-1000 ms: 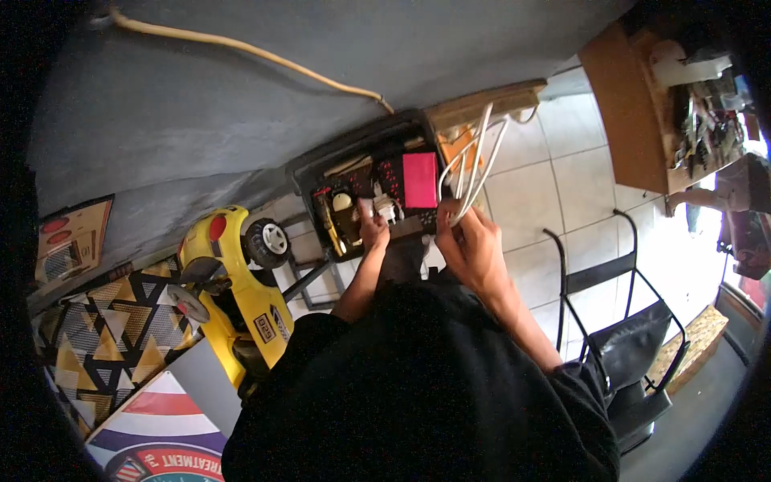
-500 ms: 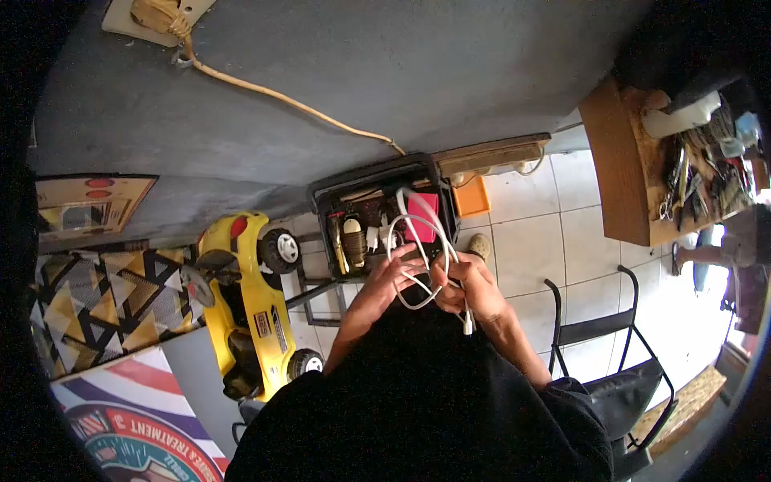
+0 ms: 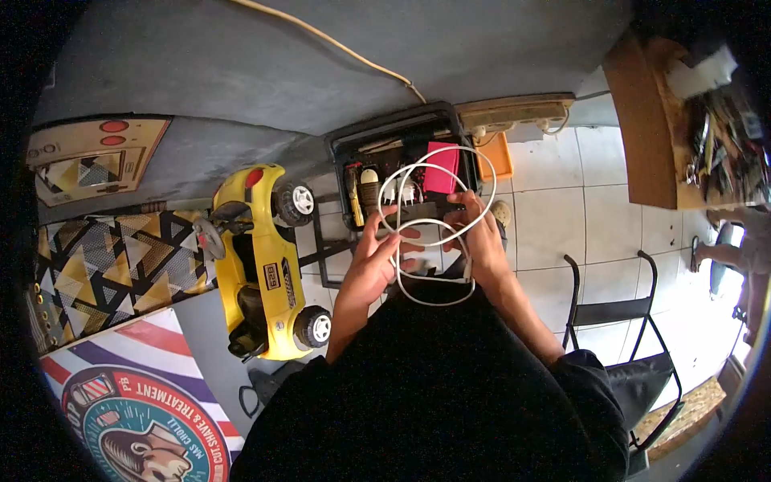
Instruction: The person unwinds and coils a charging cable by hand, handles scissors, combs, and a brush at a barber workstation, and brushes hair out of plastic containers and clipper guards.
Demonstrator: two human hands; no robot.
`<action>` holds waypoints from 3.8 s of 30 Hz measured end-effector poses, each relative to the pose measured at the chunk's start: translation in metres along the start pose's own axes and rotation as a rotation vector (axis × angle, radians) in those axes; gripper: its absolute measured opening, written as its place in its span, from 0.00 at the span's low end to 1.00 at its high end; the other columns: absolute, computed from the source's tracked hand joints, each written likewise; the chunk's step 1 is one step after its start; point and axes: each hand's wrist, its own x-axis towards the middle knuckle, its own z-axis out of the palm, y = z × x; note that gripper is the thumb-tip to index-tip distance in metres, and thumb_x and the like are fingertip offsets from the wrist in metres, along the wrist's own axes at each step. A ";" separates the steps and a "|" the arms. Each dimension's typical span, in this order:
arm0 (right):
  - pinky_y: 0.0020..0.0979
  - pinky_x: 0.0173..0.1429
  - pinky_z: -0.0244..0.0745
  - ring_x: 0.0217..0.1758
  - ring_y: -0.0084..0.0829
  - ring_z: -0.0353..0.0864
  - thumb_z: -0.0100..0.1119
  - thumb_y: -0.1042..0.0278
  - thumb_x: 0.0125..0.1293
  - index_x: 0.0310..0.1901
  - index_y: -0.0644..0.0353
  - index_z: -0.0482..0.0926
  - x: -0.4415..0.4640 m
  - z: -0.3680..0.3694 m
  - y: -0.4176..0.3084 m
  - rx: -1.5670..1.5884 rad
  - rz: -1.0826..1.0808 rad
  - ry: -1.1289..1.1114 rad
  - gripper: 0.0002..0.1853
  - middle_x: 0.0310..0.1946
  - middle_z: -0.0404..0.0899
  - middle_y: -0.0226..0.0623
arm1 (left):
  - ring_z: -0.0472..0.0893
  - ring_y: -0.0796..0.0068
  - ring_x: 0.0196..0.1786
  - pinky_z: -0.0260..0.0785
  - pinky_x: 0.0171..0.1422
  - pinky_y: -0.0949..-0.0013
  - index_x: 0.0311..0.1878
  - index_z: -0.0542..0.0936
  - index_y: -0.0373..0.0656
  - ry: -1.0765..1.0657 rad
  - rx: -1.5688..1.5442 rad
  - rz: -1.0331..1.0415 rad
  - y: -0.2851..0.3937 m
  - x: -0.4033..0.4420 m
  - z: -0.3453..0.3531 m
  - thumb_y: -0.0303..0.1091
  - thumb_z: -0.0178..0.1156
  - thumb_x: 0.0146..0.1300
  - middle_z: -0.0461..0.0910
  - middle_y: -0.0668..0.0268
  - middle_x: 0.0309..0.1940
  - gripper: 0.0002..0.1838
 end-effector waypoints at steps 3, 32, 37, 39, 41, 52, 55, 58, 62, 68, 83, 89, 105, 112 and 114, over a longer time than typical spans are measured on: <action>0.23 0.30 0.69 0.25 0.24 0.72 0.44 0.54 0.73 0.51 0.61 0.69 -0.007 0.002 0.029 0.027 -0.107 -0.003 0.18 0.28 0.72 0.32 | 0.76 0.78 0.38 0.63 0.38 0.77 0.64 0.61 0.45 0.027 0.116 0.085 -0.009 -0.013 -0.008 0.34 0.56 0.67 0.75 0.67 0.39 0.25; 0.21 0.35 0.66 0.29 0.18 0.70 0.49 0.59 0.72 0.52 0.68 0.72 -0.275 0.038 0.248 -0.114 -0.314 0.116 0.19 0.28 0.76 0.32 | 0.75 0.87 0.33 0.65 0.36 0.82 0.49 0.76 0.39 -0.314 0.515 0.324 -0.133 -0.205 -0.152 0.29 0.55 0.68 0.76 0.74 0.26 0.09; 0.20 0.29 0.60 0.27 0.15 0.66 0.53 0.62 0.70 0.41 0.67 0.78 -0.314 0.019 0.254 -0.536 -0.452 0.084 0.14 0.24 0.73 0.27 | 0.70 0.89 0.26 0.58 0.30 0.83 0.45 0.77 0.37 -0.414 0.203 0.190 -0.140 -0.243 -0.155 0.34 0.58 0.67 0.75 0.73 0.23 0.10; 0.21 0.29 0.59 0.26 0.15 0.64 0.54 0.63 0.69 0.38 0.67 0.78 -0.339 0.002 0.260 -0.601 -0.495 0.130 0.13 0.22 0.71 0.25 | 0.68 0.90 0.25 0.57 0.29 0.83 0.43 0.77 0.39 -0.429 0.133 0.203 -0.149 -0.254 -0.146 0.35 0.58 0.67 0.75 0.73 0.23 0.09; 0.21 0.27 0.55 0.25 0.14 0.61 0.55 0.65 0.69 0.30 0.67 0.78 -0.371 -0.012 0.267 -0.560 -0.580 0.220 0.14 0.19 0.68 0.24 | 0.68 0.90 0.25 0.57 0.28 0.83 0.42 0.77 0.40 -0.449 0.270 0.282 -0.161 -0.261 -0.134 0.35 0.59 0.66 0.75 0.73 0.23 0.08; 0.19 0.24 0.47 0.20 0.11 0.56 0.57 0.68 0.66 0.29 0.66 0.75 -0.575 -0.133 0.322 -0.405 -0.843 0.437 0.11 0.17 0.65 0.21 | 0.63 0.89 0.22 0.55 0.27 0.81 0.42 0.80 0.40 -0.375 0.818 0.593 -0.238 -0.379 -0.124 0.39 0.65 0.61 0.66 0.77 0.16 0.13; 0.18 0.21 0.46 0.17 0.10 0.54 0.52 0.67 0.68 0.29 0.66 0.74 -0.598 -0.150 0.347 -0.271 -0.851 0.390 0.12 0.18 0.64 0.21 | 0.63 0.88 0.23 0.56 0.28 0.80 0.41 0.80 0.39 -0.342 1.112 0.410 -0.271 -0.423 -0.148 0.41 0.63 0.62 0.67 0.76 0.17 0.14; 0.18 0.21 0.47 0.17 0.10 0.55 0.50 0.66 0.71 0.33 0.66 0.74 -0.607 -0.152 0.371 -0.194 -0.770 0.321 0.12 0.17 0.61 0.18 | 0.63 0.86 0.22 0.56 0.27 0.80 0.40 0.78 0.40 -0.265 0.903 0.302 -0.308 -0.456 -0.165 0.41 0.55 0.69 0.67 0.75 0.20 0.13; 0.18 0.21 0.47 0.18 0.11 0.54 0.49 0.67 0.72 0.37 0.64 0.75 -0.609 -0.129 0.401 -0.132 -0.736 0.437 0.10 0.18 0.62 0.18 | 0.61 0.85 0.21 0.54 0.25 0.80 0.43 0.70 0.43 -0.149 0.307 0.101 -0.337 -0.500 -0.133 0.41 0.44 0.74 0.64 0.74 0.23 0.12; 0.37 0.24 0.64 0.19 0.41 0.72 0.52 0.73 0.65 0.39 0.60 0.74 -0.613 -0.099 0.468 -0.758 -1.016 0.656 0.03 0.18 0.71 0.43 | 0.70 0.81 0.31 0.66 0.35 0.76 0.49 0.68 0.43 -0.525 -0.061 0.334 -0.389 -0.582 -0.050 0.31 0.49 0.71 0.72 0.67 0.34 0.07; 0.32 0.33 0.75 0.28 0.34 0.82 0.65 0.63 0.58 0.32 0.61 0.78 -0.815 -0.137 0.608 -1.166 -0.651 0.104 0.10 0.26 0.81 0.37 | 0.78 0.62 0.25 0.68 0.29 0.62 0.43 0.75 0.43 -0.773 1.073 0.181 -0.546 -0.709 -0.124 0.50 0.46 0.67 0.75 0.60 0.19 0.19; 0.31 0.38 0.75 0.34 0.32 0.82 0.66 0.64 0.59 0.38 0.60 0.79 -0.865 -0.156 0.612 -1.143 -0.849 0.055 0.11 0.33 0.81 0.37 | 0.58 0.90 0.13 0.48 0.17 0.81 0.30 0.69 0.39 -1.397 0.129 -0.729 -0.593 -0.759 -0.165 0.78 0.41 0.55 0.58 0.78 0.11 0.41; 0.32 0.28 0.66 0.19 0.30 0.66 0.50 0.58 0.71 0.29 0.65 0.72 -0.933 -0.230 0.633 -0.703 -0.763 0.254 0.18 0.15 0.68 0.38 | 0.53 0.85 0.15 0.49 0.22 0.78 0.24 0.69 0.46 -1.144 -0.201 -0.677 -0.643 -0.859 -0.011 0.50 0.41 0.73 0.54 0.79 0.12 0.24; 0.28 0.36 0.69 0.31 0.23 0.72 0.46 0.58 0.73 0.37 0.65 0.76 -0.986 -0.321 0.651 -0.670 -0.687 -0.004 0.18 0.25 0.76 0.32 | 0.53 0.85 0.18 0.49 0.27 0.77 0.33 0.70 0.45 -0.963 -0.033 -0.289 -0.658 -0.868 0.055 0.47 0.42 0.74 0.54 0.79 0.16 0.18; 0.27 0.40 0.70 0.33 0.22 0.74 0.45 0.60 0.74 0.42 0.65 0.75 -0.991 -0.328 0.645 -0.406 -0.821 -0.135 0.15 0.29 0.77 0.32 | 0.52 0.85 0.17 0.48 0.27 0.75 0.33 0.69 0.45 -1.003 -0.533 -0.308 -0.650 -0.865 0.067 0.47 0.42 0.74 0.54 0.79 0.15 0.17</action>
